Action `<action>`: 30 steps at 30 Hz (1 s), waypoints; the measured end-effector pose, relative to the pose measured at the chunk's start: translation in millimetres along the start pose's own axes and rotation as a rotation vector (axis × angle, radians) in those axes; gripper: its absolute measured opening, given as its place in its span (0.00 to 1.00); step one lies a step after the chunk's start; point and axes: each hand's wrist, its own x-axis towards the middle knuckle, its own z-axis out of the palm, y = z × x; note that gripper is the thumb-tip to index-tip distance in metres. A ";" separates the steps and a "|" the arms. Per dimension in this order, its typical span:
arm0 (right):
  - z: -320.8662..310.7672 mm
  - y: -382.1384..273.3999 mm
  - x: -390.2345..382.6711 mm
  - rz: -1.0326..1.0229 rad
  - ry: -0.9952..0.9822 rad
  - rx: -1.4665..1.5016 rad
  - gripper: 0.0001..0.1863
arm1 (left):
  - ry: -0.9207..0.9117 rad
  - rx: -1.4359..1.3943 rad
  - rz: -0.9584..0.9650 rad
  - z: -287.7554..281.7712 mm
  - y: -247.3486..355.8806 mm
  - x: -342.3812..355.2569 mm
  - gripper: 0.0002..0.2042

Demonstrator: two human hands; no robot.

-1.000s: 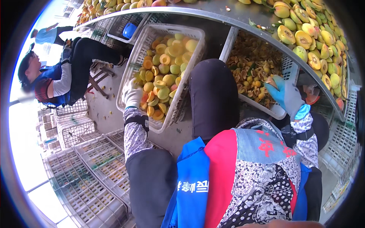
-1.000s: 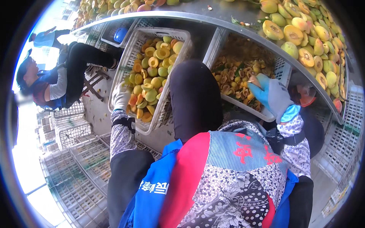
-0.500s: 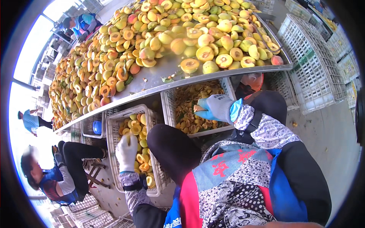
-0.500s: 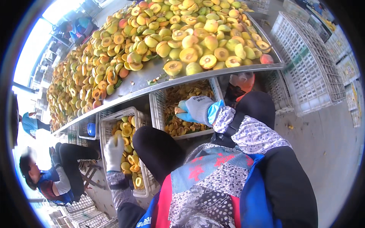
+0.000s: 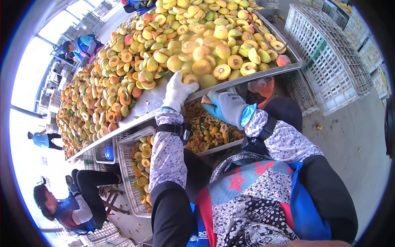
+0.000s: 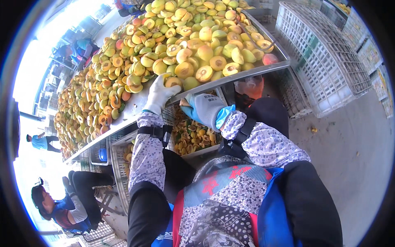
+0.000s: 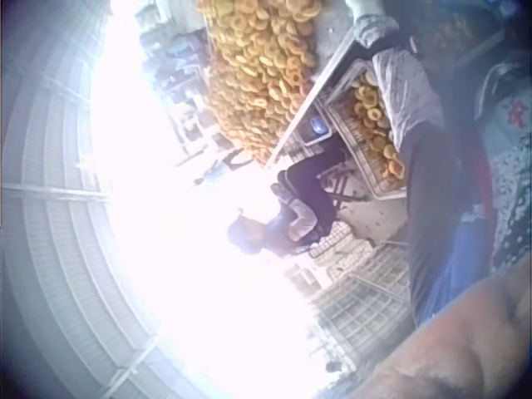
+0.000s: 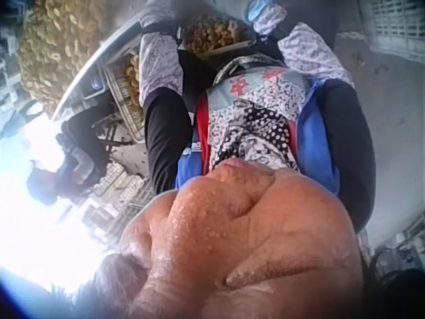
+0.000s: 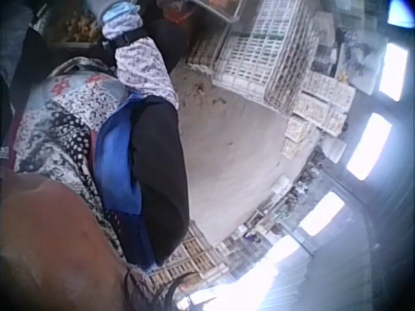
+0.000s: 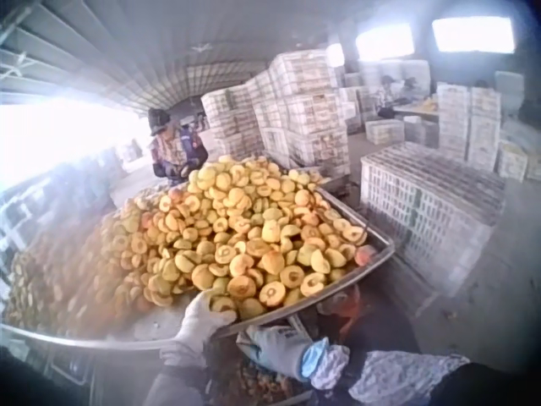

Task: The person is using a manual peach pitting tool to remove pits from peaches at an industrial sorting table.

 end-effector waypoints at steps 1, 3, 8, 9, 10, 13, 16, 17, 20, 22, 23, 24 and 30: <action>1.5 -0.7 2.5 -0.020 0.116 0.059 0.18 | -0.040 -0.142 -0.060 -5.7 -0.8 -1.7 0.29; 14.7 0.1 9.4 -0.108 0.274 0.210 0.16 | 0.065 -0.593 -0.090 -9.5 -0.6 -12.6 0.22; 20.9 -19.0 16.2 -0.087 0.259 0.362 0.15 | 0.303 -0.740 0.122 -7.7 18.9 -57.0 0.22; 21.9 -20.7 15.6 -0.105 0.265 0.377 0.15 | 0.262 -1.012 0.050 -6.5 30.6 -62.6 0.24; 24.1 -22.6 17.0 -0.072 0.232 0.318 0.16 | 0.255 -1.282 -0.034 -8.2 41.2 -70.6 0.26; 23.3 -30.0 19.8 -0.037 0.084 0.229 0.17 | 0.247 -1.500 -0.017 -7.7 24.3 -75.4 0.28; 34.1 -38.3 17.5 -0.081 0.102 0.269 0.18 | 0.316 -1.364 0.031 -3.9 9.9 -78.9 0.29; 35.2 -40.3 18.3 -0.075 0.081 0.283 0.18 | 0.338 -1.318 0.046 -2.8 5.6 -80.0 0.29; 41.7 -45.3 18.1 -0.052 0.036 0.356 0.19 | 0.299 -1.452 -0.040 -6.9 12.6 -85.5 0.27; 53.3 -43.3 18.6 -0.044 0.049 0.434 0.20 | 0.367 -1.445 -0.080 -6.3 20.8 -89.5 0.27; 57.5 -41.6 17.8 -0.048 0.030 0.457 0.20 | 0.401 -1.441 -0.101 -5.6 23.3 -90.9 0.26; 60.7 -42.5 16.6 -0.051 0.007 0.483 0.21 | 0.418 -1.419 -0.111 -5.8 22.8 -91.8 0.26; 62.0 -46.1 14.4 -0.050 -0.158 0.500 0.22 | 0.449 -1.329 -0.183 -7.2 15.5 -93.4 0.23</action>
